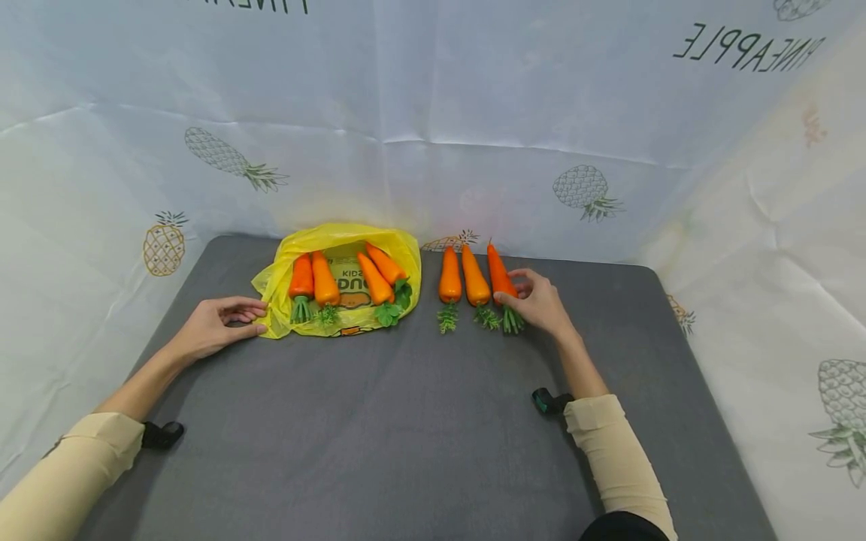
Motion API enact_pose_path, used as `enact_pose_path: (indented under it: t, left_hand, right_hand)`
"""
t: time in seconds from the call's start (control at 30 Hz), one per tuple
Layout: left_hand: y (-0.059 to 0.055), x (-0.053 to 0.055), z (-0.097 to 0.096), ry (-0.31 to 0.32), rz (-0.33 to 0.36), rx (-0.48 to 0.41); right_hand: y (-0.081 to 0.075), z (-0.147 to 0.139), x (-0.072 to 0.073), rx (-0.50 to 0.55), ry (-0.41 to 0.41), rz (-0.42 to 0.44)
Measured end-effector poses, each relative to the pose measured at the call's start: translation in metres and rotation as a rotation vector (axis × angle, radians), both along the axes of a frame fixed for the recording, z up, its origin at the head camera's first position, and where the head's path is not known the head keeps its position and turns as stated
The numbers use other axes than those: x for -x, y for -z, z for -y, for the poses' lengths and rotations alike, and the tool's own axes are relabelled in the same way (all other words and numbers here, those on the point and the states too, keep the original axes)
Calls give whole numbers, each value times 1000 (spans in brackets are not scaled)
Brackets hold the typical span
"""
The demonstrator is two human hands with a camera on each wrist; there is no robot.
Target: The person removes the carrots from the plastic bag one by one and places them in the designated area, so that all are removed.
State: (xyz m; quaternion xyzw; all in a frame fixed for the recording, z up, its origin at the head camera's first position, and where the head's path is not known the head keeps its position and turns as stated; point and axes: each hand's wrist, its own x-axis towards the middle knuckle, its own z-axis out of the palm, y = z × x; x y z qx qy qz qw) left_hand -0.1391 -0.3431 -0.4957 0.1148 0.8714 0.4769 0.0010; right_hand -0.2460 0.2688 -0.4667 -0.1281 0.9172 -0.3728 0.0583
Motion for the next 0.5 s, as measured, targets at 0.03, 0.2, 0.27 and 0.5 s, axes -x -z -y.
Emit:
enact_pose_path:
  t: [0.03, 0.2, 0.27, 0.5]
  left_hand:
    - [0, 0, 0, -1, 2, -2]
    - [0, -1, 0, -5, 6, -6]
    - [1, -1, 0, -6, 7, -4]
    - [0, 1, 0, -11, 6, 4]
  right_hand:
    - [2, 0, 0, -1, -2, 4]
    - [8, -1, 0, -1, 6, 7]
    - [8, -1, 0, 0, 9, 3]
    - [9, 0, -1, -11, 15, -1]
